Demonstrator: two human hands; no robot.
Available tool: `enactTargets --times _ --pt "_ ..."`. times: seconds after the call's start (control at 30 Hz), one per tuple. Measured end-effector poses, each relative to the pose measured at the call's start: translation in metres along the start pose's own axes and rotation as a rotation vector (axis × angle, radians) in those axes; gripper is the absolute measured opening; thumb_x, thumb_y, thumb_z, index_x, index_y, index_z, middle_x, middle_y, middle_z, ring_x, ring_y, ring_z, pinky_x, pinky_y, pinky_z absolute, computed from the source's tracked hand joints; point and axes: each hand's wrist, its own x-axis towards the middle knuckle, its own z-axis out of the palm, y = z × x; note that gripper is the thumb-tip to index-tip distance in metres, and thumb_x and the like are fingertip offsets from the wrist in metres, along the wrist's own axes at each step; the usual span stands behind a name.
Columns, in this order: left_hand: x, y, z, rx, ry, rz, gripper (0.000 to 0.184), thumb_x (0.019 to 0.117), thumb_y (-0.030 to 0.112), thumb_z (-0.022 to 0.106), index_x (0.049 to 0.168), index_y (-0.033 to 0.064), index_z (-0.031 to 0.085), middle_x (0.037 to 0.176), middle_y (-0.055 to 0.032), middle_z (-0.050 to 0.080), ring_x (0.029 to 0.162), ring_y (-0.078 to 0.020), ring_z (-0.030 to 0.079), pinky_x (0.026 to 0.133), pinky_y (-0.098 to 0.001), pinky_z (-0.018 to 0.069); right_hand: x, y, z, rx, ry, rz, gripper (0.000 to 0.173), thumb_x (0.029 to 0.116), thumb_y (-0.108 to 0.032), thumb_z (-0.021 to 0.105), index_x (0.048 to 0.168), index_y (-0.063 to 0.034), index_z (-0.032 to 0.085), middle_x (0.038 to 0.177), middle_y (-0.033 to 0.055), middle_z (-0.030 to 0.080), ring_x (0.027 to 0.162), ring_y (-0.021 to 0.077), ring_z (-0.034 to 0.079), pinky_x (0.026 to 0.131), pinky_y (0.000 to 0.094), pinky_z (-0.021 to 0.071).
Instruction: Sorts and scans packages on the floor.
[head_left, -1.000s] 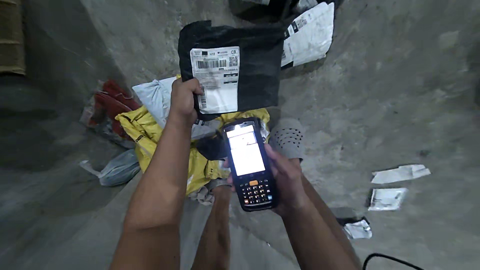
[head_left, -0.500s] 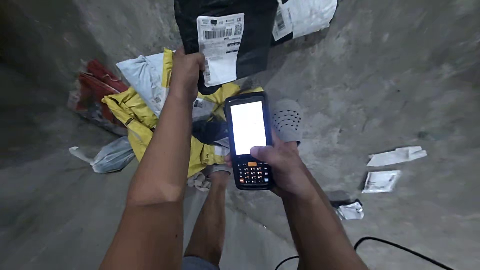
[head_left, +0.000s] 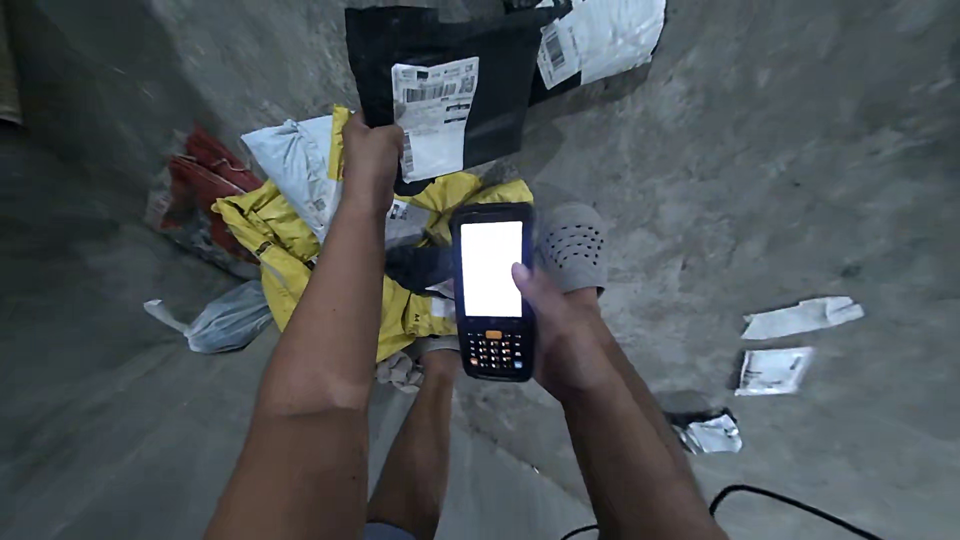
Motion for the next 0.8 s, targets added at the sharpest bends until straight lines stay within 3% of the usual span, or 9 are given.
enactTargets --times 0.07,0.17,0.33,0.43,0.53,0.6,0.63,0.7,0.8 --pt "0.000 0.003 -0.001 0.007 0.017 0.000 0.030 0.0768 -0.001 0.062 0.105 0.0051 0.059 0.087 -0.0028 0.063 0.072 -0.0107 0.061 0.064 -0.0315 0.0542 0.000 0.004 -0.002 0.118 -0.059 0.011 0.066 0.1042 -0.060 0.033 0.144 -0.0108 0.049 0.123 0.0189 0.067 0.107 0.0290 0.069 0.091 0.0457 0.0598" --pt "0.005 0.007 -0.003 -0.028 0.010 0.034 0.029 0.0789 -0.002 0.062 0.108 0.0029 0.060 0.090 -0.0049 0.065 0.077 -0.0122 0.064 0.068 -0.0329 0.0562 0.001 0.005 -0.001 0.292 -0.096 0.054 0.062 0.1089 -0.049 0.019 0.140 -0.0043 0.050 0.123 0.0249 0.066 0.106 0.0332 0.070 0.088 0.0464 0.0605" --pt "0.003 0.009 -0.003 -0.001 0.006 0.020 0.028 0.0808 -0.001 0.062 0.108 0.0046 0.060 0.087 -0.0027 0.064 0.071 -0.0100 0.062 0.063 -0.0298 0.0549 0.002 0.005 -0.003 0.326 -0.113 0.068 0.058 0.1082 -0.049 0.025 0.142 -0.0077 0.049 0.124 0.0232 0.065 0.109 0.0320 0.068 0.091 0.0464 0.0592" --pt "-0.006 0.008 -0.006 0.215 -0.071 -0.121 0.032 0.0818 0.005 0.065 0.113 0.0025 0.059 0.091 -0.0087 0.065 0.075 -0.0166 0.064 0.065 -0.0391 0.0567 0.003 -0.003 -0.002 0.319 -0.039 0.097 0.060 0.1087 -0.048 0.023 0.140 -0.0043 0.049 0.120 0.0227 0.066 0.105 0.0301 0.069 0.088 0.0448 0.0602" --pt "-0.014 0.008 -0.002 0.856 -0.195 -0.073 0.055 0.0919 0.021 0.064 0.143 0.0054 0.050 0.124 -0.0272 0.063 0.114 -0.0435 0.062 0.090 -0.0676 0.0503 0.004 -0.013 -0.005 0.331 0.078 0.083 0.060 0.1093 -0.046 0.019 0.139 -0.0030 0.050 0.117 0.0220 0.067 0.102 0.0291 0.070 0.087 0.0442 0.0603" --pt "-0.018 0.010 0.019 0.978 -0.173 0.131 0.071 0.0930 0.025 0.064 0.154 -0.0010 0.038 0.145 -0.0379 0.045 0.136 -0.0586 0.040 0.108 -0.0760 0.0320 0.004 -0.017 -0.008 0.374 0.155 0.042 0.060 0.1089 -0.048 0.021 0.139 -0.0047 0.050 0.118 0.0228 0.067 0.103 0.0312 0.070 0.086 0.0457 0.0605" --pt "-0.017 0.012 0.037 0.918 -0.173 0.182 0.072 0.0941 0.028 0.063 0.154 -0.0017 0.036 0.148 -0.0360 0.043 0.139 -0.0555 0.039 0.112 -0.0717 0.0310 0.004 -0.020 -0.010 0.397 0.193 0.015 0.060 0.1091 -0.049 0.021 0.140 -0.0060 0.049 0.119 0.0228 0.067 0.103 0.0324 0.070 0.085 0.0469 0.0605" --pt "-0.007 0.014 0.087 0.620 -0.242 0.132 0.069 0.0966 0.031 0.062 0.153 -0.0002 0.037 0.143 -0.0261 0.053 0.133 -0.0400 0.053 0.110 -0.0579 0.0440 0.005 -0.025 -0.013 0.453 0.241 -0.033 0.061 0.1088 -0.052 0.020 0.142 -0.0084 0.048 0.122 0.0244 0.065 0.104 0.0359 0.069 0.085 0.0496 0.0601" --pt "0.010 0.017 0.163 0.081 -0.360 -0.179 0.079 0.0991 0.046 0.064 0.157 0.0044 0.029 0.143 -0.0239 0.053 0.125 -0.0347 0.059 0.102 -0.0522 0.0513 0.006 -0.032 -0.015 0.498 0.307 -0.098 0.063 0.1079 -0.056 0.018 0.142 -0.0120 0.048 0.121 0.0235 0.066 0.103 0.0365 0.070 0.083 0.0500 0.0606"
